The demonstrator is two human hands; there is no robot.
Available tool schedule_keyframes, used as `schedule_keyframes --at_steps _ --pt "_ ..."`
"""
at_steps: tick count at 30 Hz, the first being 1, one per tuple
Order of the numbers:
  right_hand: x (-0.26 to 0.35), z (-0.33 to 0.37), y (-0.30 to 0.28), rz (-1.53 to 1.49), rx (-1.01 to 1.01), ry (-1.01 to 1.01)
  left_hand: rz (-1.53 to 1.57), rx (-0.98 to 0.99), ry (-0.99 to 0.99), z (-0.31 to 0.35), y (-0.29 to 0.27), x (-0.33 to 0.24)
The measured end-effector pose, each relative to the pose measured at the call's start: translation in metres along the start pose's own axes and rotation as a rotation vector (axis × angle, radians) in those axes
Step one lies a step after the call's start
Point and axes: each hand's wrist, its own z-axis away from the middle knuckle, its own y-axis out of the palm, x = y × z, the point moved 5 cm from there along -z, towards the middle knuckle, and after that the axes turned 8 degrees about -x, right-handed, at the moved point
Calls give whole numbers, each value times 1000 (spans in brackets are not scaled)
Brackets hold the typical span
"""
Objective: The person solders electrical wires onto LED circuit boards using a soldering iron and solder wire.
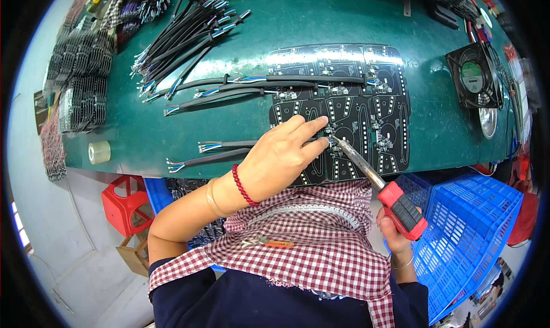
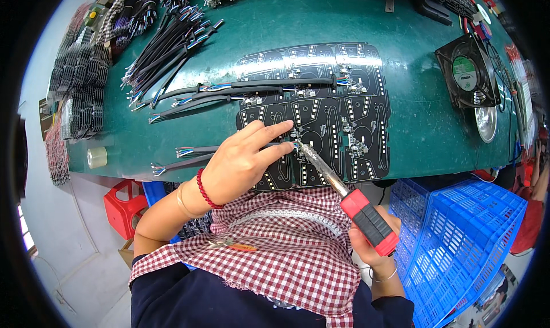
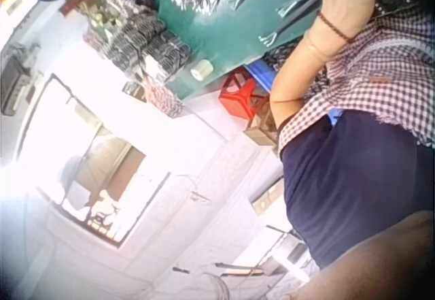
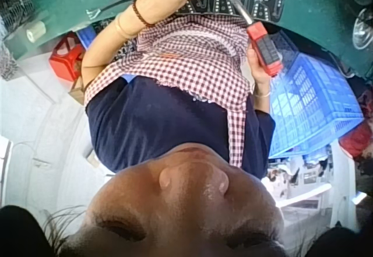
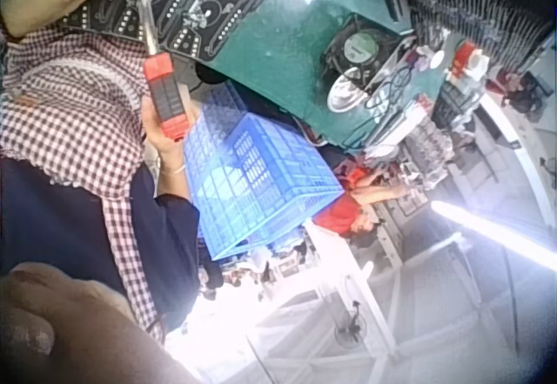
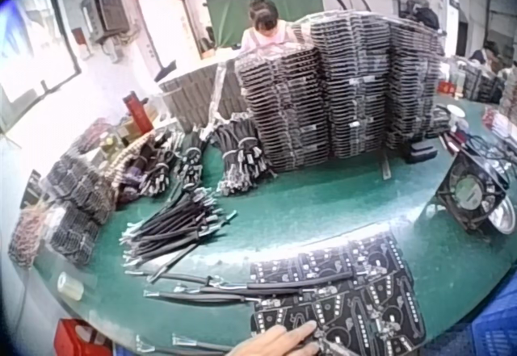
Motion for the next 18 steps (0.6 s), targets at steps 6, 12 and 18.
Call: schedule_keyframes --at_steps 6,12,18 --pt "-23 19 -8 -219 -156 174 -2 4 -5 -1 -1 -2" --pt "-22 17 -6 -145 -70 161 -3 -2 15 -3 -1 1" --pt "-26 20 -3 -173 -80 208 1 -7 26 -3 -1 1"
